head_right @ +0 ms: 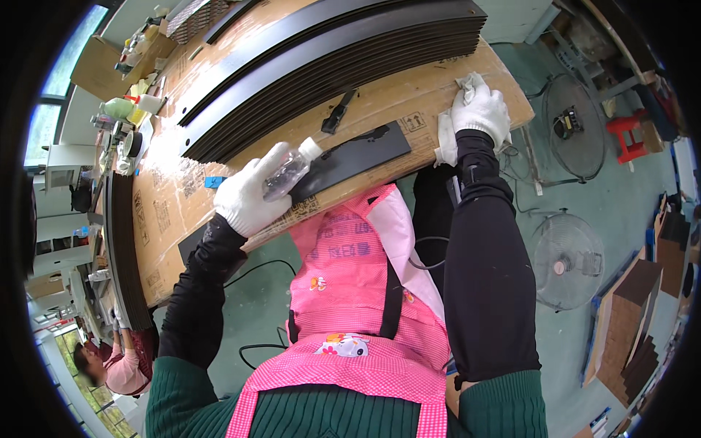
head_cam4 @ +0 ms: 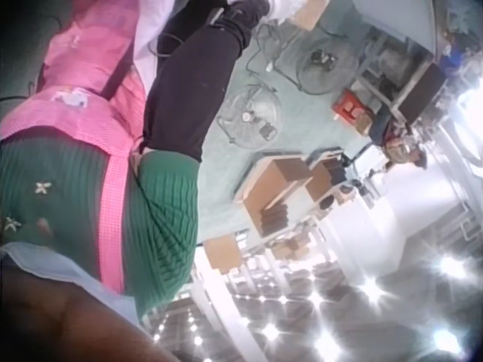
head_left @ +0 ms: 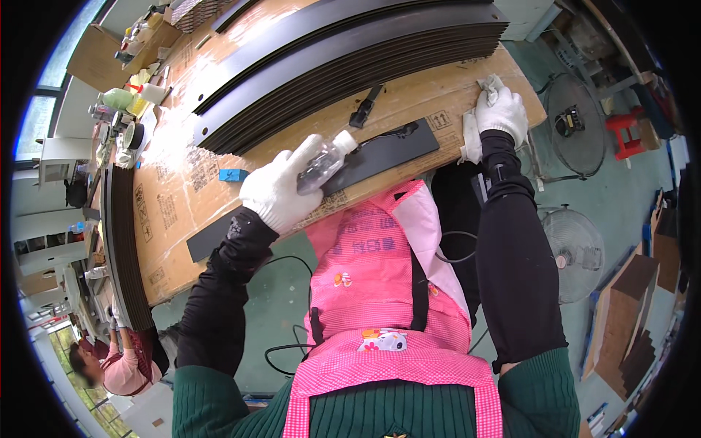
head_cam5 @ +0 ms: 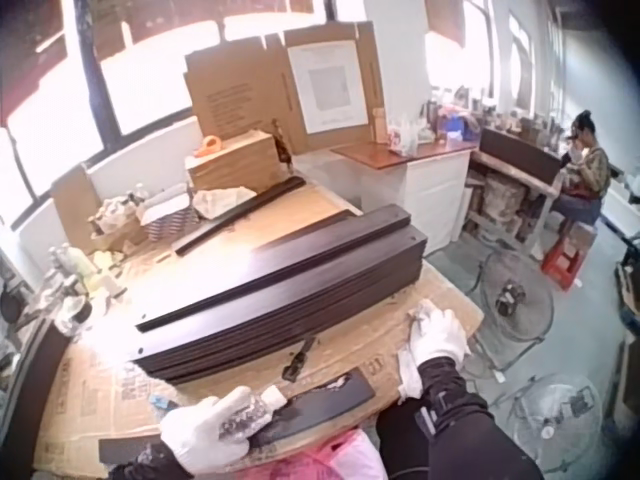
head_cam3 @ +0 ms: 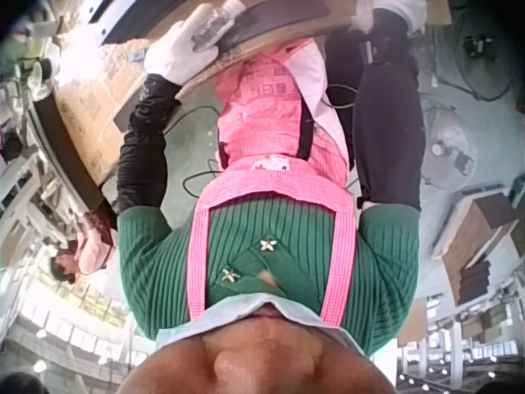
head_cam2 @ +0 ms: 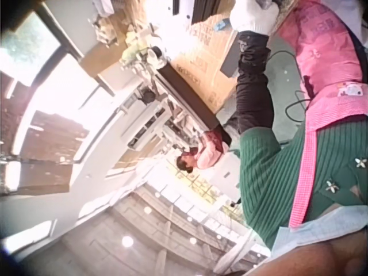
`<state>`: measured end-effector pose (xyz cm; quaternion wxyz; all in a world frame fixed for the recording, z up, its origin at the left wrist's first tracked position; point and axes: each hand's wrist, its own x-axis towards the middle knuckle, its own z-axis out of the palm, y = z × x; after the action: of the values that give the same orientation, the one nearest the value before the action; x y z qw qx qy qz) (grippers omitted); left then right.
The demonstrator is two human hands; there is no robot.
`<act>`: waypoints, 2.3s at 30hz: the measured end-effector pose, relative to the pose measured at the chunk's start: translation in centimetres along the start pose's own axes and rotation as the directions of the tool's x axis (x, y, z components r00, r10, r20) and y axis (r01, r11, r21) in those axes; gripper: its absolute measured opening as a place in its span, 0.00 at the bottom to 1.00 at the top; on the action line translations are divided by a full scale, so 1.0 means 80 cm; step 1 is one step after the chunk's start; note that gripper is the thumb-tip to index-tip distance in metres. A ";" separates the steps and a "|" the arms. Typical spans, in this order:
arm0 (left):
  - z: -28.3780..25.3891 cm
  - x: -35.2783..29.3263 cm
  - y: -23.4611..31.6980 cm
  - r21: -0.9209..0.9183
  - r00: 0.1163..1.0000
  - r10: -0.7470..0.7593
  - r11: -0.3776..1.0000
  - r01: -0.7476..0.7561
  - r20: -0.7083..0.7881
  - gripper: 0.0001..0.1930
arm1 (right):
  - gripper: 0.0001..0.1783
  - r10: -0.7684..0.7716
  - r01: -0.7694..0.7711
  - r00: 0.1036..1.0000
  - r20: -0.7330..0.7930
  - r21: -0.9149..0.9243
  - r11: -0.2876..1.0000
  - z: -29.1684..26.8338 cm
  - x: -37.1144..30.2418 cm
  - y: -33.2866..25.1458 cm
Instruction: The person is cleaning dark furniture slats using a cloth and liquid from a bottle.
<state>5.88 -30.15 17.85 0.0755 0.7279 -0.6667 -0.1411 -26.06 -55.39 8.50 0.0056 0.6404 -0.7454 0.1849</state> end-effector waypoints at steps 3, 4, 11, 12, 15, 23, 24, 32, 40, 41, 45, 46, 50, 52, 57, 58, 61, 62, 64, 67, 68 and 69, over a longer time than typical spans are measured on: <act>0.002 0.013 0.042 -0.184 0.999 0.030 0.982 -0.037 -0.039 0.38 | 0.23 -0.005 0.005 1.000 -0.028 0.015 1.000 0.003 0.000 0.006; 0.009 0.016 0.049 -0.170 0.998 0.049 0.984 -0.057 -0.049 0.38 | 0.23 -0.005 0.006 1.000 -0.026 0.020 1.000 0.003 -0.001 0.003; 0.035 0.041 0.080 0.031 0.993 0.070 0.997 -0.074 0.098 0.41 | 0.25 -0.015 0.015 1.000 -0.024 -0.006 1.000 0.001 -0.004 -0.002; 0.035 0.041 0.080 0.052 0.994 0.066 0.996 -0.070 0.091 0.41 | 0.25 -0.017 0.017 1.000 -0.022 -0.004 1.000 0.002 -0.004 -0.003; 0.027 0.030 0.074 0.047 0.995 0.038 0.998 -0.042 0.094 0.40 | 0.24 -0.027 0.030 0.999 -0.045 0.059 0.998 0.007 -0.005 0.000; -0.004 -0.075 -0.027 -0.272 0.927 0.026 0.952 -0.137 -0.374 0.42 | 0.27 -0.053 0.050 0.997 -0.056 -0.046 0.998 0.022 0.011 0.017; -0.008 -0.098 -0.045 -0.291 0.932 -0.027 0.953 -0.086 -0.362 0.42 | 0.27 -0.047 0.046 0.998 -0.041 -0.026 0.999 0.023 0.009 0.011; -0.010 -0.169 -0.083 -0.401 0.934 -0.243 0.908 0.124 -0.260 0.47 | 0.29 -0.072 0.070 0.997 -0.040 -0.043 0.997 0.034 0.014 0.020; -0.010 -0.162 -0.076 0.119 0.941 -0.336 0.937 0.329 0.046 0.42 | 0.28 -0.050 0.049 0.999 -0.020 -0.070 0.996 0.035 0.016 0.020; -0.010 -0.162 -0.078 0.154 0.937 -0.344 0.931 0.330 0.069 0.42 | 0.28 -0.053 0.052 0.998 -0.020 -0.071 0.996 0.033 0.016 0.019; -0.015 -0.170 -0.080 0.181 0.927 -0.356 0.926 0.332 0.119 0.42 | 0.29 -0.040 0.040 0.999 0.002 -0.092 0.995 0.032 0.019 0.022; -0.014 -0.181 -0.088 0.127 0.939 -0.340 0.935 0.330 0.061 0.43 | 0.29 -0.041 0.041 0.999 0.001 -0.091 0.995 0.032 0.022 0.023; -0.014 -0.217 -0.119 -0.074 0.930 -0.341 0.940 0.334 -0.134 0.43 | 0.30 -0.044 0.044 0.999 0.006 -0.083 0.996 0.034 0.021 0.022; -0.018 -0.227 -0.125 -0.134 0.911 -0.394 0.916 0.379 -0.118 0.45 | 0.30 -0.035 0.036 0.999 0.019 -0.089 0.995 0.034 0.024 0.025; -0.006 -0.241 -0.139 -0.346 0.885 -0.440 0.863 0.369 -0.155 0.48 | 0.30 -0.040 0.041 0.999 0.017 -0.079 0.996 0.039 0.027 0.023; -0.006 -0.240 -0.139 -0.347 0.883 -0.443 0.861 0.371 -0.155 0.48 | 0.30 -0.032 0.033 0.999 0.012 -0.082 0.996 0.039 0.026 0.024; -0.008 -0.231 -0.130 -0.268 0.892 -0.423 0.888 0.373 -0.159 0.47 | 0.30 -0.029 0.031 0.999 0.025 -0.086 0.996 0.036 0.027 0.026; -0.011 -0.224 -0.124 -0.228 0.895 -0.433 0.887 0.401 -0.110 0.45 | 0.30 -0.032 0.034 0.999 0.024 -0.087 0.996 0.035 0.027 0.026; -0.007 -0.216 -0.119 -0.124 0.915 -0.393 0.916 0.380 -0.097 0.41 | 0.30 -0.016 0.021 0.999 0.047 -0.103 0.994 0.033 0.027 0.025; -0.005 -0.204 -0.113 0.029 0.911 -0.412 0.911 0.412 -0.002 0.41 | 0.30 0.002 0.005 0.998 0.068 -0.108 0.994 0.030 0.027 0.021; -0.002 -0.204 -0.116 0.055 0.918 -0.398 0.916 0.397 0.000 0.41 | 0.30 0.002 0.005 0.998 0.068 -0.108 0.994 0.029 0.026 0.020; -0.004 -0.204 -0.116 0.055 0.918 -0.397 0.916 0.397 0.000 0.41 | 0.30 -0.008 0.015 0.998 0.066 -0.105 0.994 0.028 0.025 0.018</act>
<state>13.60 -13.08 17.07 0.0220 0.8490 -0.5091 -0.1396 -27.31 -57.80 6.54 0.0158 0.6491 -0.7503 0.1243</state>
